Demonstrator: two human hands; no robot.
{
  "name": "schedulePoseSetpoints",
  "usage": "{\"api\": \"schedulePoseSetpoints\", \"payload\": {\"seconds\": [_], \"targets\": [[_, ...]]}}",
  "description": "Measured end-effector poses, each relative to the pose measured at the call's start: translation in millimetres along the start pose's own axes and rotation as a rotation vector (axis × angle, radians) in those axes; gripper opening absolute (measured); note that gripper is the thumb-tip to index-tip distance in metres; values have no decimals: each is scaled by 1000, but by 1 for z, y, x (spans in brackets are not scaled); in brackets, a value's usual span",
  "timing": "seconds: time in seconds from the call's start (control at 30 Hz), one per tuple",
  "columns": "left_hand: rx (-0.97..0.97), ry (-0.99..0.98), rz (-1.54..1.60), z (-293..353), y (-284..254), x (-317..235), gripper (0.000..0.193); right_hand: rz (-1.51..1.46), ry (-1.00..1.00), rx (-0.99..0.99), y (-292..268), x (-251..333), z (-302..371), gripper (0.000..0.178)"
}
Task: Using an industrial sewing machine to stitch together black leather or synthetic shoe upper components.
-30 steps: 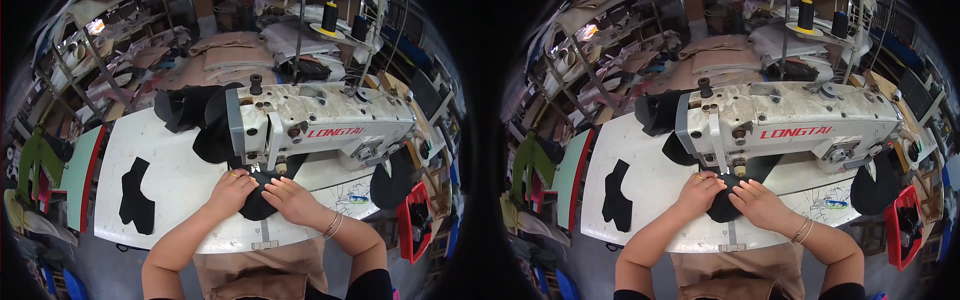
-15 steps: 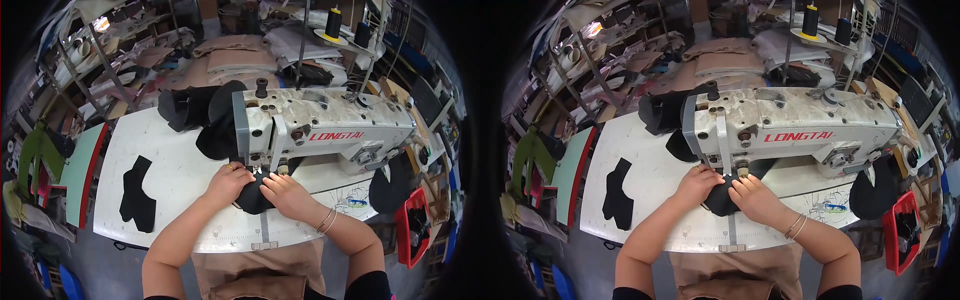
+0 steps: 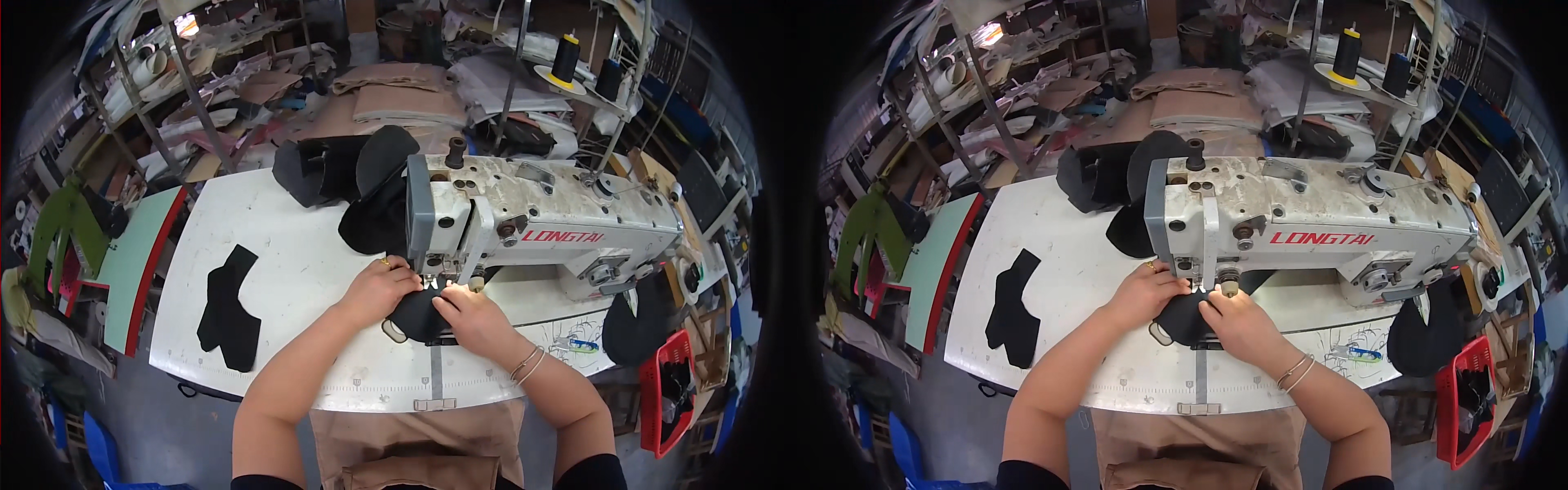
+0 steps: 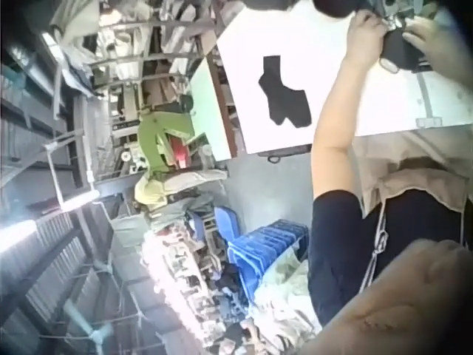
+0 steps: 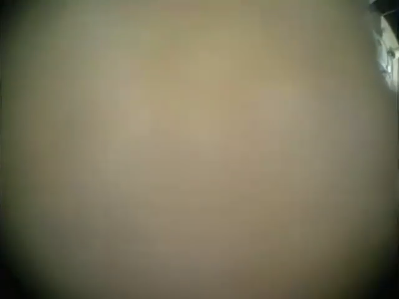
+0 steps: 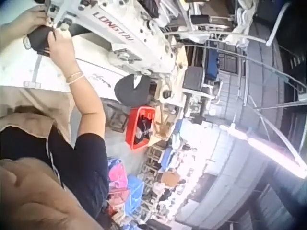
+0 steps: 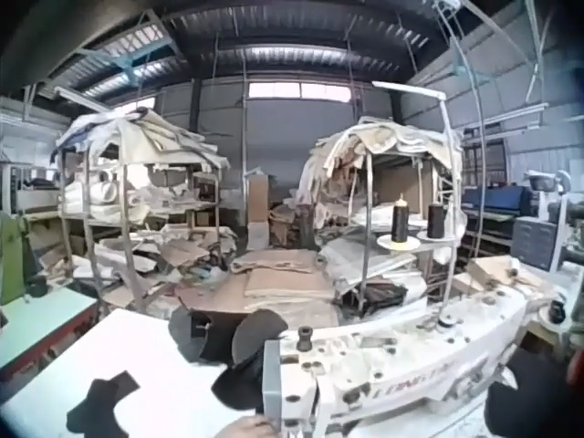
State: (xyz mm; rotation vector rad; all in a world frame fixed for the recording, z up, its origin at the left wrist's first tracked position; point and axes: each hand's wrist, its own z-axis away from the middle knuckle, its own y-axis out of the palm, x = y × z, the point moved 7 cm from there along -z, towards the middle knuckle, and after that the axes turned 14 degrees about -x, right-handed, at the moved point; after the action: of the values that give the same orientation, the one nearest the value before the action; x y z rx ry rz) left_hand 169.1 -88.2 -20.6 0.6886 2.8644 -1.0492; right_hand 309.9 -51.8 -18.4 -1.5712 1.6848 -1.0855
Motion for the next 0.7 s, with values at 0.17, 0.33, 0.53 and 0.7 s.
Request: {"api": "schedulePoseSetpoints", "payload": {"seconds": [0.17, 0.33, 0.53, 0.7], "targets": [[5, 18, -45, -2, 1, -1, 24, 27, -4, -113, -3, -3, 3, 44], [8, 8, -28, 0, 2, 1, 24, 18, 44, -87, -1, -5, 2, 43], [7, 18, -37, 0, 2, -1, 24, 19, 53, -113, -2, -6, 2, 43], [-5, 5, -24, 0, 3, 0, 22, 7, 73, -119, 0, -7, 3, 43]]}}
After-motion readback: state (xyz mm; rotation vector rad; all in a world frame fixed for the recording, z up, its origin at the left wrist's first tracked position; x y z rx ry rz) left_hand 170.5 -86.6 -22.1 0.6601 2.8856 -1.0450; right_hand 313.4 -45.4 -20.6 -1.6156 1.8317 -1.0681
